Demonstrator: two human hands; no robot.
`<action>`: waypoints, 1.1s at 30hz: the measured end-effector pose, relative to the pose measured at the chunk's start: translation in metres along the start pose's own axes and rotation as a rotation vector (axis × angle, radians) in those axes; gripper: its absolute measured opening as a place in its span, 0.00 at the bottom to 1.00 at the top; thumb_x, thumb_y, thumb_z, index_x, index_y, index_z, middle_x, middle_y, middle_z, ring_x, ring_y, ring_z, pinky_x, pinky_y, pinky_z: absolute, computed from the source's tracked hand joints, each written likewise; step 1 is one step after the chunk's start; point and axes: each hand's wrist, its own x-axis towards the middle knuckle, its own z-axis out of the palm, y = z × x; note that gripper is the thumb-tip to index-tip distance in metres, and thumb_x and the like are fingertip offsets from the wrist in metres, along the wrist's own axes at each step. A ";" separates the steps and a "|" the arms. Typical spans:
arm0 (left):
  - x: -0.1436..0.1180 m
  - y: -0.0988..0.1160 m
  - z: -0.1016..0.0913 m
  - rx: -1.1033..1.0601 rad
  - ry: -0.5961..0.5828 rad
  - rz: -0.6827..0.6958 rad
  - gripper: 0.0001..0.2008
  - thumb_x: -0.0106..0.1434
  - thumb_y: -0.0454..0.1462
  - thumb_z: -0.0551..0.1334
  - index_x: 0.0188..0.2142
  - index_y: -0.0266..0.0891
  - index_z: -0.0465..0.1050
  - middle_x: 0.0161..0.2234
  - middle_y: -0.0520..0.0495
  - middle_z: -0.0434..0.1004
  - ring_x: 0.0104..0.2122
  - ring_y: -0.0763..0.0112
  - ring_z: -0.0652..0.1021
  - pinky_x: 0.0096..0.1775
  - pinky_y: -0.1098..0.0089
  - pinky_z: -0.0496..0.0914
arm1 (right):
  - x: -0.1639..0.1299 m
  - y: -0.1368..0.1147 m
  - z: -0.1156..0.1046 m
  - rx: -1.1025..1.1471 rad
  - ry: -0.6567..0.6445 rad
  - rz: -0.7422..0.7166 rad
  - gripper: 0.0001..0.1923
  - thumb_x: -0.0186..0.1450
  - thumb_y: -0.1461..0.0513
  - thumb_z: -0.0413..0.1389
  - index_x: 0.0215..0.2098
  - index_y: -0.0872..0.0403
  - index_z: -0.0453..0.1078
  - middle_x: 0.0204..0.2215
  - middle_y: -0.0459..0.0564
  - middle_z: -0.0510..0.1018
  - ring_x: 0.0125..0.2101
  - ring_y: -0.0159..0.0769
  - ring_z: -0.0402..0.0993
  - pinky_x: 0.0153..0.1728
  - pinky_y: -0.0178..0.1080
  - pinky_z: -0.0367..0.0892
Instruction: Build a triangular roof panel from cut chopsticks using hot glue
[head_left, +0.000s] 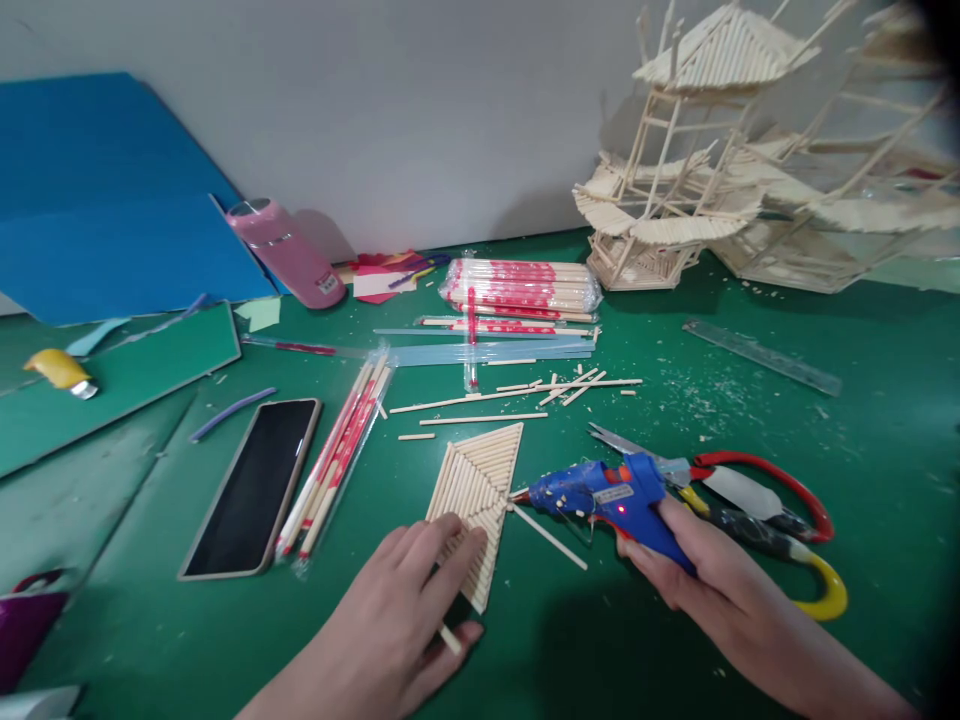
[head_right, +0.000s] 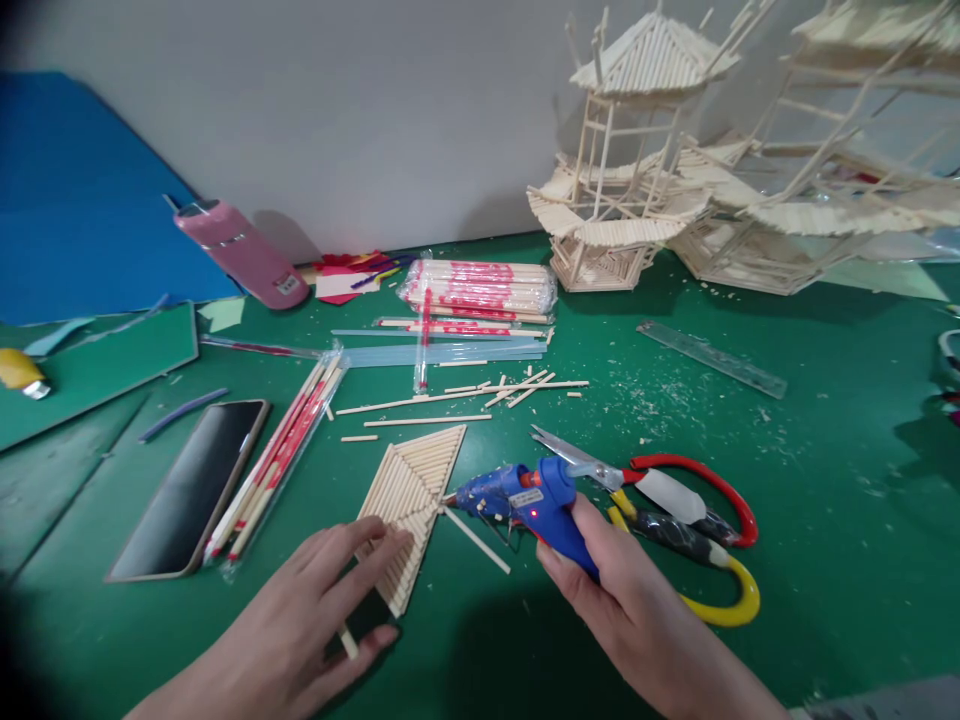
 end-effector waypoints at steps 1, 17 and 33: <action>-0.001 0.000 -0.002 0.032 -0.012 0.007 0.24 0.60 0.35 0.54 0.56 0.35 0.55 0.48 0.37 0.63 0.44 0.57 0.69 0.41 0.58 0.69 | 0.000 0.001 0.000 -0.002 -0.005 0.005 0.27 0.62 0.46 0.45 0.52 0.53 0.58 0.26 0.47 0.70 0.26 0.35 0.68 0.28 0.34 0.67; 0.008 -0.017 0.005 0.338 0.169 0.395 0.12 0.61 0.29 0.51 0.41 0.30 0.70 0.42 0.33 0.73 0.32 0.60 0.73 0.32 0.59 0.67 | 0.003 -0.019 -0.003 0.361 -0.031 0.067 0.18 0.62 0.48 0.46 0.40 0.53 0.62 0.27 0.45 0.70 0.23 0.30 0.63 0.25 0.34 0.61; 0.011 -0.006 -0.012 -0.020 0.742 -0.066 0.12 0.57 0.26 0.56 0.41 0.35 0.68 0.35 0.42 0.75 0.35 0.68 0.76 0.38 0.69 0.70 | -0.006 -0.022 -0.019 0.580 0.138 -0.057 0.11 0.64 0.52 0.47 0.36 0.50 0.62 0.21 0.43 0.65 0.19 0.29 0.60 0.21 0.34 0.61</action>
